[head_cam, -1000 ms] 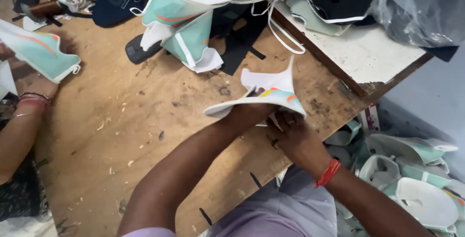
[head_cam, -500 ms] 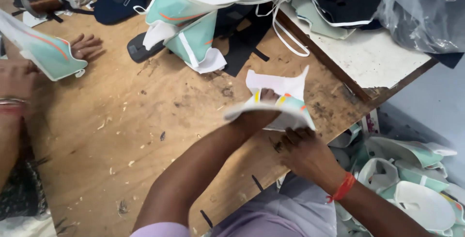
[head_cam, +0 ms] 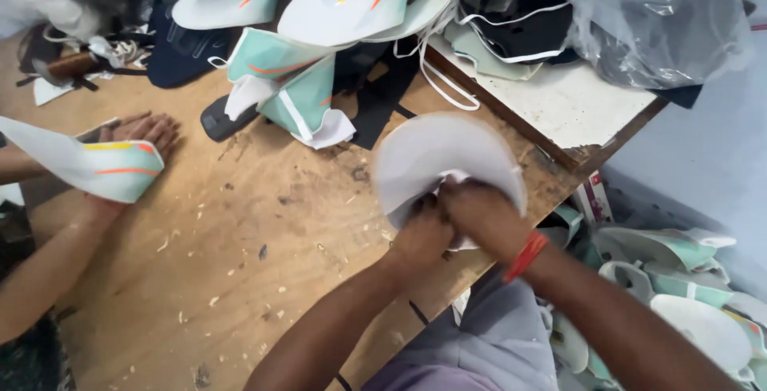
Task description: The person sits at a wooden workbench covered with shoe uppers and, one at a time, pulls each upper inside out and works the lining and edges into place by hand, then sets the finished upper on the table. A second worker's hands occasionally place uppers on the table.
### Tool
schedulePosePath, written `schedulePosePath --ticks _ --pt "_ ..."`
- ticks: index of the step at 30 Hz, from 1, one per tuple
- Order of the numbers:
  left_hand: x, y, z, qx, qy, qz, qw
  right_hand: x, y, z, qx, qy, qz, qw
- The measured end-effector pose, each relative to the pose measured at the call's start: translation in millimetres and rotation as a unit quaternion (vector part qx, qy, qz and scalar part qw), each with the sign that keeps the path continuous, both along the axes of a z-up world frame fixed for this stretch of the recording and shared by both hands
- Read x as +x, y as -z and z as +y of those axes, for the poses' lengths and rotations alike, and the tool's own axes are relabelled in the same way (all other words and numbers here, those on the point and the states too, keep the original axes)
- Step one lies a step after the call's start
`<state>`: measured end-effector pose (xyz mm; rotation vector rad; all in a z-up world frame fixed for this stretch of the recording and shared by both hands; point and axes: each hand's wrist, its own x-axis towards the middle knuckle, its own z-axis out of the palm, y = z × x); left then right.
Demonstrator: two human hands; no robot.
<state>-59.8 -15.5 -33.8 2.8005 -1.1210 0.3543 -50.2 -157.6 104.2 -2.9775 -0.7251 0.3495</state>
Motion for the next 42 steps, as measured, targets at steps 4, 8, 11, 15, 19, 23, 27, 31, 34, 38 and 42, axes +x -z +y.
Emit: schedulePosePath --ticks 4,8,11,15,19,23,27,31,34,38,42 --pt "6.7 -18.1 -23.5 -0.058 -0.063 0.027 0.996 -9.6 53.2 -59.7 0.051 -0.039 -0.078 0.995" --pt "22.2 -16.6 -53.8 -0.062 -0.109 0.052 0.991 -12.4 60.8 -65.3 0.09 0.037 -0.073 0.993" --pt "20.3 -8.4 -62.6 -0.049 -0.123 0.09 0.987 -23.2 38.5 -57.4 0.075 0.112 -0.034 0.99" --pt "-3.5 -35.5 -38.0 0.05 -0.057 0.014 0.997 -14.1 77.3 -76.6 0.093 0.064 -0.087 0.99" --pt "-19.9 18.2 -34.0 -0.062 -0.054 0.01 0.997 -16.9 83.0 -78.1 0.232 0.096 -0.063 0.966" --pt "-7.1 -30.7 -34.7 -0.063 -0.072 -0.058 0.994 -5.0 43.9 -66.5 0.281 0.192 -0.023 0.94" --pt "-37.3 -121.2 -27.2 -0.138 -0.095 0.294 0.941 -28.1 22.4 -60.5 0.009 0.138 0.023 0.99" --pt "-15.6 12.6 -35.3 -0.134 -0.045 0.058 0.988 -23.3 55.4 -78.2 0.156 0.127 -0.034 0.979" --pt "-13.3 1.7 -29.4 -0.044 -0.047 -0.004 0.998 -12.8 81.5 -85.0 0.234 0.057 -0.16 0.957" --pt "-24.1 -5.3 -26.5 -0.114 -0.028 0.075 0.99 -18.9 86.3 -84.3 0.211 0.109 -0.095 0.967" --pt "-26.7 -48.3 -36.3 -0.15 -0.058 0.097 0.982 -11.4 107.1 -81.8 0.163 0.176 -0.078 0.968"
